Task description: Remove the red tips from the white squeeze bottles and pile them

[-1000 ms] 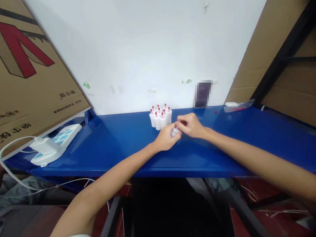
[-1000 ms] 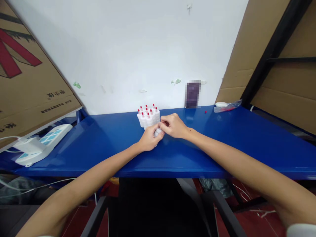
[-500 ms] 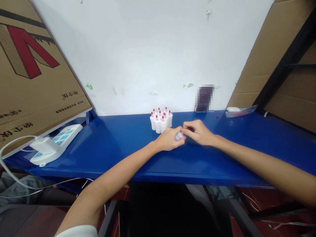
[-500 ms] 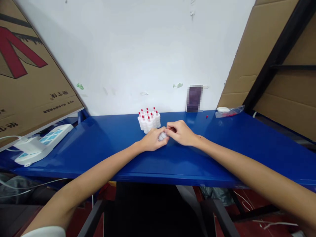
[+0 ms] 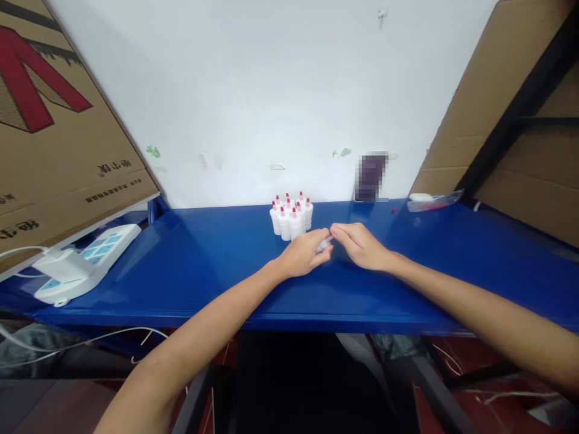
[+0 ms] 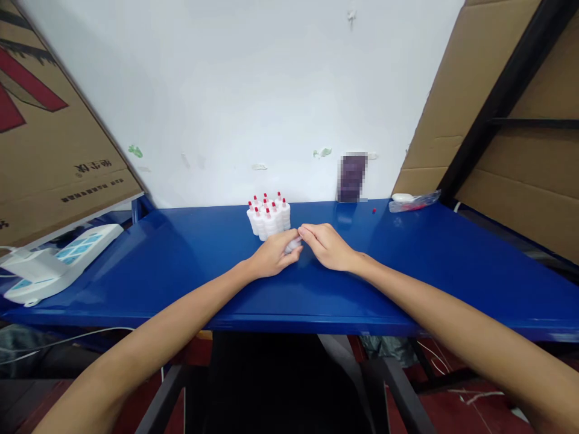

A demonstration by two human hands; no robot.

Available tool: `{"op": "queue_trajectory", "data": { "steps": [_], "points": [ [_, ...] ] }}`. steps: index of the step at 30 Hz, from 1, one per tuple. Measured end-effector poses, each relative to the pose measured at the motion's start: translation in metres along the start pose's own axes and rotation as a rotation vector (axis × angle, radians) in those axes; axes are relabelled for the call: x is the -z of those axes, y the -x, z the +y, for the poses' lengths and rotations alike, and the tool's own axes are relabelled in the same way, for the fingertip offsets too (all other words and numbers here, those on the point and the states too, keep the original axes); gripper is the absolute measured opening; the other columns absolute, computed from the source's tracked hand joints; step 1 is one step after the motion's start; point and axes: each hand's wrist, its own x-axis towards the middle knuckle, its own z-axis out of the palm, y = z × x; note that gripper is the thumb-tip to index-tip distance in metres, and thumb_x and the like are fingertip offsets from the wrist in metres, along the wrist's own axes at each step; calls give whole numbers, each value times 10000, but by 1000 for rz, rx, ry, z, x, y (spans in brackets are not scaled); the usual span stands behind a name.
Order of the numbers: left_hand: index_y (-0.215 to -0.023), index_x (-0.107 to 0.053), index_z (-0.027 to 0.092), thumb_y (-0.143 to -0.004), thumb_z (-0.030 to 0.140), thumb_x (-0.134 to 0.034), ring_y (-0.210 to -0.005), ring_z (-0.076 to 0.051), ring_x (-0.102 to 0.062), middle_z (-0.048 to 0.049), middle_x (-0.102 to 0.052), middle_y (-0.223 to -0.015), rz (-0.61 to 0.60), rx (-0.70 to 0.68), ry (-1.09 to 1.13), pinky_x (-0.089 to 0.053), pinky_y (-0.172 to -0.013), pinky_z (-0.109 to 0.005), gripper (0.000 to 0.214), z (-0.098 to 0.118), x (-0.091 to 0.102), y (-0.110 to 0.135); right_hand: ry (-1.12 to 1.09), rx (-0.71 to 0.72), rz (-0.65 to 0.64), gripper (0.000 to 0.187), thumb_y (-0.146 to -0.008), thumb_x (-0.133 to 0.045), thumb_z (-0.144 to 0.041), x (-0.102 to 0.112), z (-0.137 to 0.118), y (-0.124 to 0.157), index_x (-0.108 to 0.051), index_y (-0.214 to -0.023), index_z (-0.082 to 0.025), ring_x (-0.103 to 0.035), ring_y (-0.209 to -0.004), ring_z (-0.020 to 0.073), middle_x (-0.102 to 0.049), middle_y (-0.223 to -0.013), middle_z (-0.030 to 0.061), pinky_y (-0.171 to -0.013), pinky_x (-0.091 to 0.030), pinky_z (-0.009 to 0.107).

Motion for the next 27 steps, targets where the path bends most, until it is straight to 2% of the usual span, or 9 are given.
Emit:
{"op": "queue_trajectory", "data": {
  "steps": [2, 5, 10, 14, 17, 22, 27],
  "points": [
    [-1071, -561, 183, -985, 316, -479, -813, -185, -592, -50, -653, -933, -14, 5, -37, -478, -766, -313, 179, 2, 3, 1, -53, -42, 21, 467, -1041, -299, -508, -1, 6, -2, -389, -673, -235, -458, -621, 163, -495, -639, -3, -629, -379, 315],
    [-1106, -579, 187, -971, 328, -510, -819, -187, -613, -51, -678, -949, -33, 17, -67, -481, -770, -311, 208, 5, 6, 1, 24, -69, 29, 434, -1033, -326, -480, 4, 20, -4, -378, -676, -237, -453, -616, 163, -486, -633, -10, -625, -361, 314],
    [-1083, -583, 186, -974, 352, -519, -778, -177, -616, -49, -685, -933, -49, 27, -80, -471, -731, -298, 209, 8, 8, 1, 255, -150, -161, 223, -997, -415, -377, 13, 42, -4, -501, -845, -238, -551, -657, 194, -607, -715, 12, -648, -354, 319],
    [-1102, -578, 184, -975, 349, -526, -794, -182, -624, -58, -688, -961, -58, 13, -104, -464, -731, -295, 215, 8, 10, 2, 372, -128, -261, 211, -961, -492, -370, 12, 42, -3, -512, -798, -238, -558, -650, 196, -630, -712, 26, -621, -313, 309],
    [-1116, -575, 187, -974, 346, -526, -814, -186, -631, -64, -693, -993, -51, 17, -119, -465, -742, -297, 218, 8, 12, 2, 418, -123, -270, 204, -936, -545, -356, 11, 39, -3, -521, -772, -236, -541, -625, 193, -620, -682, 25, -592, -281, 306],
    [-1103, -581, 196, -981, 371, -509, -794, -183, -628, -55, -691, -958, -58, 37, -127, -465, -729, -294, 225, 7, 13, 3, 393, -173, -240, 256, -979, -478, -382, 15, 36, -3, -573, -799, -228, -561, -623, 182, -658, -702, 27, -610, -308, 307],
    [-1090, -589, 191, -977, 374, -512, -771, -176, -616, -47, -686, -929, -61, 40, -139, -449, -708, -287, 229, 6, 13, 3, 372, -211, -208, 232, -955, -490, -357, 20, 35, -3, -626, -829, -218, -561, -625, 173, -680, -722, 24, -621, -318, 303]
  ]
}}
